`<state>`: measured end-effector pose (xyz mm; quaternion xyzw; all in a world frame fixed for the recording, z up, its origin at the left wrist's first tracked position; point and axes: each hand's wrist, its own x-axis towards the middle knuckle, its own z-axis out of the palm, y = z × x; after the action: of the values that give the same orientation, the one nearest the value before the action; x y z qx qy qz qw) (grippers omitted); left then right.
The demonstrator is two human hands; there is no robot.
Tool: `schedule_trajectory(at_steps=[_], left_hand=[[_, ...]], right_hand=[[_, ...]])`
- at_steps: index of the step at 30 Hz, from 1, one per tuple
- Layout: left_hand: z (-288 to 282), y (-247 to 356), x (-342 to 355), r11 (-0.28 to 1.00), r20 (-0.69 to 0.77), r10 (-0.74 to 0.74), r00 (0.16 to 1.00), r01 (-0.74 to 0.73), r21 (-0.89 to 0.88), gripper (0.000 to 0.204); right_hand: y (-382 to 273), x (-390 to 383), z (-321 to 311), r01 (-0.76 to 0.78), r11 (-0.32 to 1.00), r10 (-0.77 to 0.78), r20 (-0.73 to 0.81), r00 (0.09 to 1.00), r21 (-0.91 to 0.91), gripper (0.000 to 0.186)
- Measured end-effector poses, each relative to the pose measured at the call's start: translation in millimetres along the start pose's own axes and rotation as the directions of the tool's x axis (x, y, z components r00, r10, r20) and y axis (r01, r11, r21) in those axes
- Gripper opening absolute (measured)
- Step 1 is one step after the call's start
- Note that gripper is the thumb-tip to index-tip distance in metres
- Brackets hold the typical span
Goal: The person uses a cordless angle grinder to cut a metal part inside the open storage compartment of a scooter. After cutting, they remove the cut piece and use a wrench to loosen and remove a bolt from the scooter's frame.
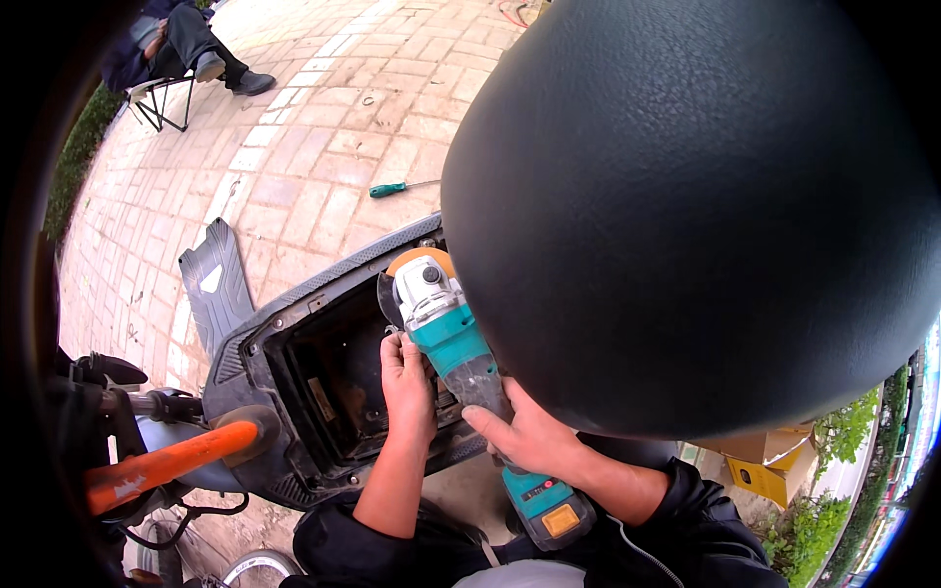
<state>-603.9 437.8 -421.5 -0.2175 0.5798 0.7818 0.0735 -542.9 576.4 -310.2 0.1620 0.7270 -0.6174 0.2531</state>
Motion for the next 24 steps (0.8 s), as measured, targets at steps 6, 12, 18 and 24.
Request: schedule_trajectory(at_steps=[6, 12, 18, 24], left_hand=[[0.8, -1.1, 0.9, 1.0, 0.004, -0.001, 1.0, 0.001, -0.026, 0.025], [-0.9, -2.4, 2.6, 1.0, -0.004, -0.009, 1.0, 0.009, 0.021, 0.025], [-1.3, -2.6, 2.9, 1.0, 0.005, -0.004, 1.0, 0.004, 0.022, 0.025], [-0.1, 0.0, 1.8, 1.0, 0.009, -0.009, 1.0, 0.009, 0.014, 0.026]], right_hand=[[2.3, 0.6, 1.6, -0.003, 1.0, 0.003, -0.008, 1.0, 0.019, 0.039], [-2.4, -0.4, 2.0, -0.012, 1.0, 0.012, -0.005, 1.0, 0.016, 0.038], [-0.3, 0.4, 1.5, -0.006, 1.0, 0.006, 0.001, 1.0, 0.005, 0.039], [0.8, 1.3, 2.1, 0.004, 1.0, -0.004, -0.001, 1.0, 0.009, 0.038]])
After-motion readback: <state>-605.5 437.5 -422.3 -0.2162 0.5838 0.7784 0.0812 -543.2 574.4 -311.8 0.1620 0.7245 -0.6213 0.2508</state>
